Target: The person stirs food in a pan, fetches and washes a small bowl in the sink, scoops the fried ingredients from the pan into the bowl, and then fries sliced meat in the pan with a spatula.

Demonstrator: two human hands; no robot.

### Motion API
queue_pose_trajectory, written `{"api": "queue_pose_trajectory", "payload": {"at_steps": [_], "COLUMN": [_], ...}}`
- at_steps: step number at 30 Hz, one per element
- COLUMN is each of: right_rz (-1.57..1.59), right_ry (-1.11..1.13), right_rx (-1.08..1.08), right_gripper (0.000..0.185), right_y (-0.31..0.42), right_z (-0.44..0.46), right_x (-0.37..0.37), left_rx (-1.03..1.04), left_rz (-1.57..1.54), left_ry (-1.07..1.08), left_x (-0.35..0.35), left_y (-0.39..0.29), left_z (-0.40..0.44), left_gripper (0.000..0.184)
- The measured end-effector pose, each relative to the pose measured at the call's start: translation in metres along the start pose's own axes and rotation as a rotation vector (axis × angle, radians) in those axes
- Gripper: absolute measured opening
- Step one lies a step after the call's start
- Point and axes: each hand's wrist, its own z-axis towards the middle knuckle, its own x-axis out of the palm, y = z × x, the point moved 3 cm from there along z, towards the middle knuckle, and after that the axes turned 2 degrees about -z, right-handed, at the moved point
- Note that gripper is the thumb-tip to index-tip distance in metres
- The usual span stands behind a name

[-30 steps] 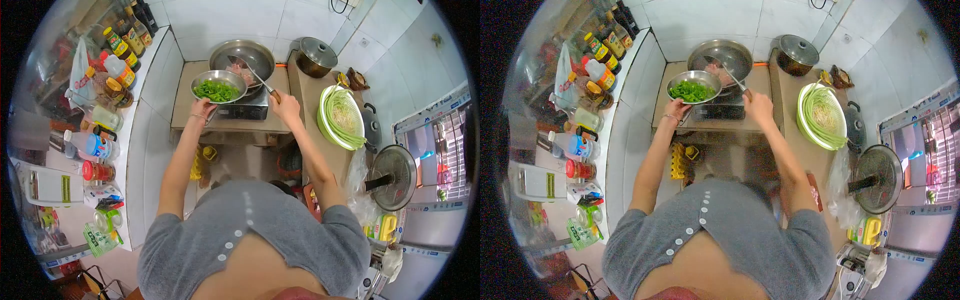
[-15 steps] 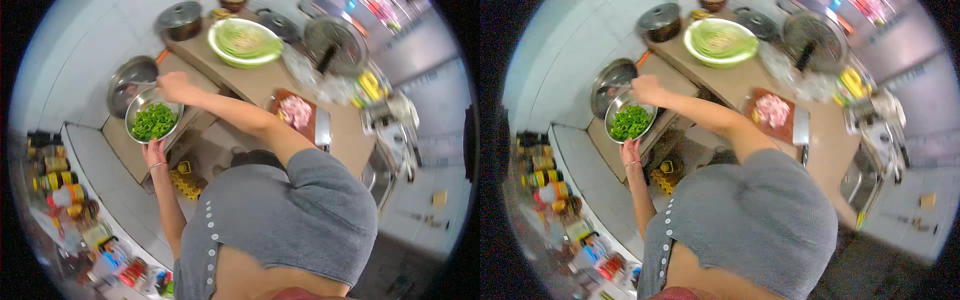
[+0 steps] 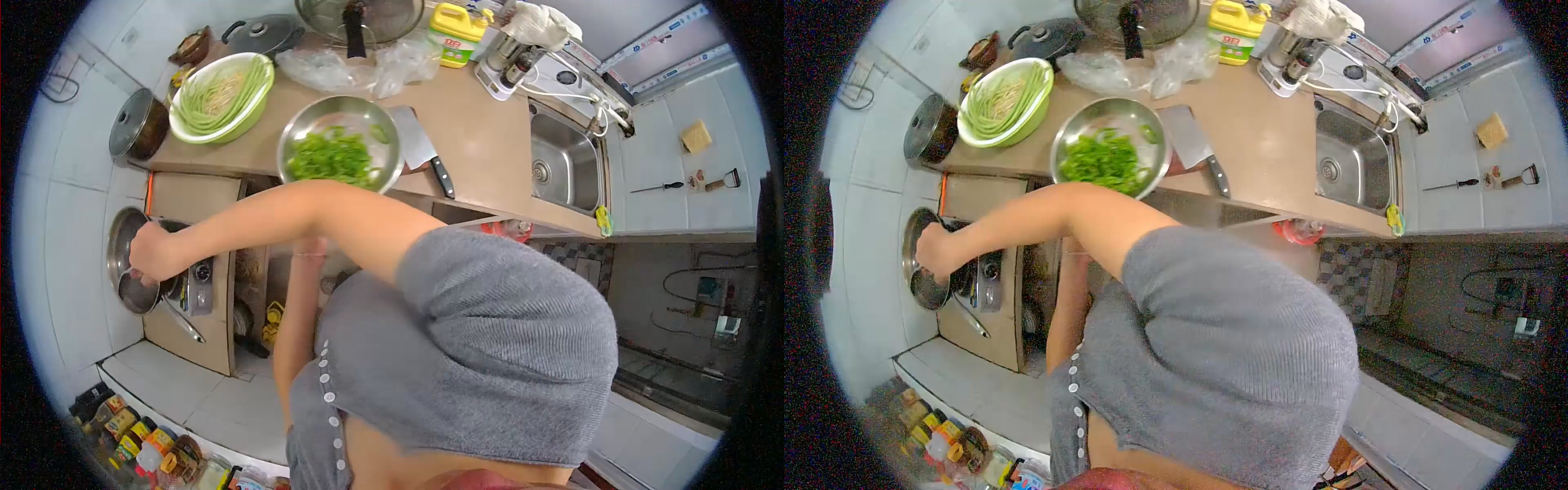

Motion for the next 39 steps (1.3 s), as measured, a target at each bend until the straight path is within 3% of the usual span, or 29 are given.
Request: {"api": "queue_pose_trajectory", "payload": {"at_steps": [1, 3, 5, 6, 8, 11, 17, 18, 19, 20, 21, 22, 23, 24, 30, 32, 33, 34, 36, 38, 39], "right_rz": [0.011, 0.021, 0.067, 0.054, 0.063, 0.107, 0.221, 0.33, 0.22, 0.382, 0.029, 0.083, 0.015, 0.169, 0.057, 0.003, -0.048, -0.05, -0.09, -0.156, -0.217], "right_ry": [-0.026, -0.053, -0.09, -0.094, -0.128, -0.128, -0.212, -0.221, -0.334, -0.33, -0.111, 0.016, 0.013, -0.029, -0.021, 0.014, 0.043, 0.051, 0.069, 0.081, 0.086], "right_rx": [-0.018, -0.04, -0.015, -0.026, -0.015, 0.002, 0.059, 0.04, -0.215, -0.15, -0.018, 0.226, 0.078, 0.184, 0.149, 0.069, 0.021, 0.002, 0.006, -0.049, -0.087], "right_gripper": [0.026, 0.025, 0.018, 0.011, 0.009, 0.007, 0.006, 0.008, 0.016, 0.025, 0.028, 0.029, 0.031, 0.031, 0.025, 0.024, 0.023, 0.023, 0.023, 0.021, 0.02], "right_y": [-0.003, -0.009, -0.019, -0.023, -0.035, -0.049, -0.073, -0.076, -0.069, -0.078, -0.077, -0.078, -0.072, -0.079, -0.088, -0.089, -0.087, -0.082, -0.073, -0.067, -0.063], "right_z": [-0.007, -0.023, -0.041, -0.053, -0.068, -0.085, -0.101, -0.102, -0.113, -0.1, -0.091, -0.079, -0.075, -0.064, -0.012, 0.008, 0.013, 0.02, 0.022, 0.031, 0.035], "right_x": [-0.004, -0.012, -0.022, -0.03, -0.031, -0.042, -0.052, -0.054, -0.081, -0.058, -0.06, -0.061, -0.071, -0.055, 0.018, 0.041, 0.05, 0.051, 0.053, 0.061, 0.063], "left_rx": [-0.046, -0.204, -0.193, -0.2, -0.418, -0.47, -0.4, -0.322, -0.153, 0.027, 0.21, 0.392, 0.542, 0.661, 1.054, 0.299, -0.108, -0.159, 0.087, 0.109, 0.503], "left_rz": [0.143, 0.242, -0.108, -0.106, -0.153, -0.042, -0.103, -0.103, -0.086, -0.06, -0.025, 0.028, 0.092, 0.162, 0.7, 0.535, 0.27, 0.231, 0.781, 0.934, 1.044], "left_ry": [0.146, 0.12, -0.02, -0.019, -0.013, -0.006, 0.037, -0.025, 0.013, 0.032, 0.041, 0.042, 0.049, 0.07, 0.529, 0.774, 0.412, 0.088, -0.375, -1.19, -1.473], "left_x": [0.039, 0.144, 0.204, 0.22, 0.243, 0.277, 0.301, 0.279, 0.255, 0.246, 0.245, 0.168, 0.22, 0.268, 0.245, 0.143, 0.127, 0.092, -0.021, -0.063, -0.105], "left_y": [0.0, -0.019, 0.006, 0.024, 0.066, 0.099, 0.164, 0.139, 0.126, 0.122, 0.108, 0.067, 0.087, 0.096, 0.033, 0.09, 0.023, -0.007, -0.033, -0.118, -0.128], "left_z": [0.01, 0.019, 0.039, 0.052, 0.075, 0.089, 0.11, 0.123, 0.095, 0.058, 0.064, -0.018, 0.022, 0.077, 0.045, 0.049, -0.001, -0.034, -0.076, -0.16, -0.186], "left_gripper": [0.043, 0.042, 0.044, 0.044, 0.046, 0.042, 0.045, 0.045, 0.045, 0.044, 0.043, 0.042, 0.041, 0.04, 0.036, 0.032, 0.034, 0.034, 0.031, 0.021, 0.024]}}
